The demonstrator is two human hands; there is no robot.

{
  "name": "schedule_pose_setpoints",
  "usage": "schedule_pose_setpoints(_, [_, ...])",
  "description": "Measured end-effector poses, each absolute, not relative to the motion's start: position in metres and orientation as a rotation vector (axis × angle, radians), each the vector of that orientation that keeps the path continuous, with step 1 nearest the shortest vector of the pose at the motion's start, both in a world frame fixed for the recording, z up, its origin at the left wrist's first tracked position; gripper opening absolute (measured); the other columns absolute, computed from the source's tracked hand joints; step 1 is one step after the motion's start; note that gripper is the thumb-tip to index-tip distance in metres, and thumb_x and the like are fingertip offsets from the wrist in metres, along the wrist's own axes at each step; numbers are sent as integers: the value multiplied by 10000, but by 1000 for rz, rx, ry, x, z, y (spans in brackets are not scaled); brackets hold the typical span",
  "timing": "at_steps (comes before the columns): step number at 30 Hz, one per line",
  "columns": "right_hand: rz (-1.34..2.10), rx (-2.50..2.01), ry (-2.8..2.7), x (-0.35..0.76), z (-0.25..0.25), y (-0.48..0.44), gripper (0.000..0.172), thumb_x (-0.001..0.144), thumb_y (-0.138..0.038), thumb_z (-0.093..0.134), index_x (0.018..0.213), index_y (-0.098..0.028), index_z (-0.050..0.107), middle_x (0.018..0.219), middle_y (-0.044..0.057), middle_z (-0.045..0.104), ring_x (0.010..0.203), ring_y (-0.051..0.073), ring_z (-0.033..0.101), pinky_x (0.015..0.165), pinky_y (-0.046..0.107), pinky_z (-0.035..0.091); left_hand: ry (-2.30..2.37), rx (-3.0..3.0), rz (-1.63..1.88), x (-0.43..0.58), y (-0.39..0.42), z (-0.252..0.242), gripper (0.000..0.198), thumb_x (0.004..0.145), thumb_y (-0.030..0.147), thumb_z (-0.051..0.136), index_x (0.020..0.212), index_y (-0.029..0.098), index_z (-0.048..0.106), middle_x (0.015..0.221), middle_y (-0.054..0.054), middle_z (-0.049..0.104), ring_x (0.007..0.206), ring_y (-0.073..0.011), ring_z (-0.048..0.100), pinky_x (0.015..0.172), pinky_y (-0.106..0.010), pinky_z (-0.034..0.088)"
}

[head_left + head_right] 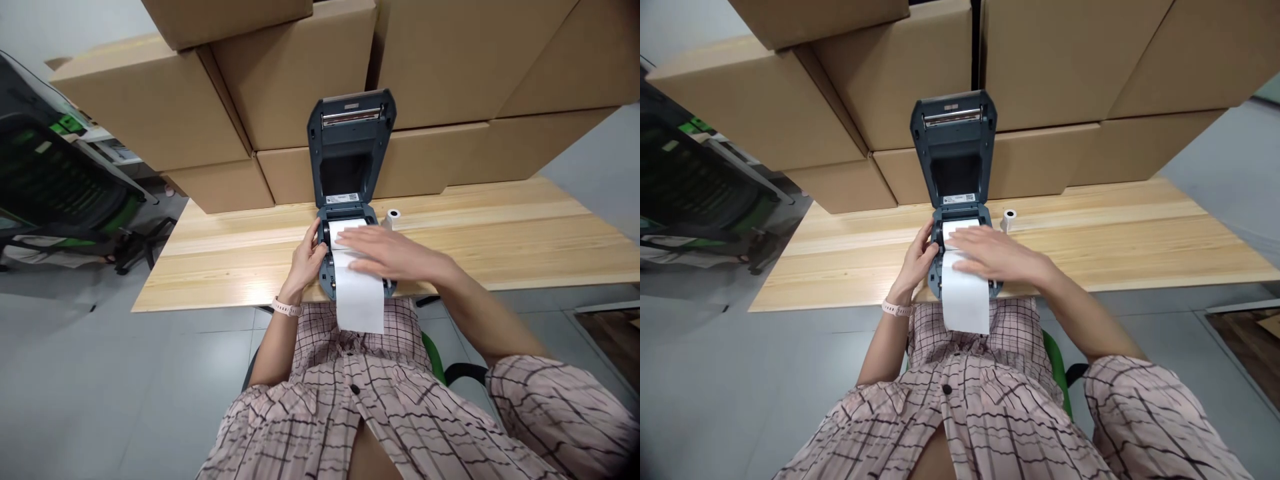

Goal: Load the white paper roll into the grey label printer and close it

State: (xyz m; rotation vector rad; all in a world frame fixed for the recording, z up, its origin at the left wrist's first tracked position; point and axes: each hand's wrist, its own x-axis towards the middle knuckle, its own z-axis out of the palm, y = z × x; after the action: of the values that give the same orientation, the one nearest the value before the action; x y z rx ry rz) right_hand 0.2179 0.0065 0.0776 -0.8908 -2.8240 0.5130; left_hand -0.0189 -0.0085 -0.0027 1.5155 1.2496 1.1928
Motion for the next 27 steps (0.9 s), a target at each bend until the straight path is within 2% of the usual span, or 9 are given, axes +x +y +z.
schedule_pose_setpoints(2, [561,-881,-2778,225,69,-22,652,1041,-649,466,1582,-291,533,1705,78,445,1586,311,413,1300,526,350,1245,1524,1194,-19,-8,-3,681,942,281,602,1608,282,458,1615,-60,571,1448,-326,567,1246,-542,433])
schedule_pose_setpoints(6, [453,-973,-2719,229,51,-58,715,986,-668,577,1600,-307,514,1725,88,394,1608,338,376,1298,604,368,1251,1534,1207,-19,-7,-3,660,935,276,610,1583,288,488,1588,-44,591,1484,-316,532,1240,-524,445])
schedule_pose_setpoints(13, [68,-979,-2611,217,32,-83,713,1006,-596,603,1548,-137,540,1657,179,489,1562,333,457,1255,561,457,1324,1511,1195,-16,-7,0,614,927,248,607,1537,264,540,1502,-67,661,1412,-287,594,1186,-488,487])
schedule_pose_setpoints(19, [-11,-1021,-2551,210,24,-95,683,990,-552,653,1506,-113,565,1628,196,524,1523,350,507,1207,557,514,1289,1479,1225,-16,-5,-2,598,930,278,623,1523,240,554,1490,-84,667,1451,-285,564,1214,-478,460])
schedule_pose_setpoints(27, [16,-1021,-2492,209,18,-96,645,1008,-567,616,1496,-148,571,1614,175,549,1518,331,514,1203,541,509,1226,1401,1264,-10,-5,-3,591,930,267,603,1513,185,555,1498,-124,660,1537,-297,467,1239,-479,437])
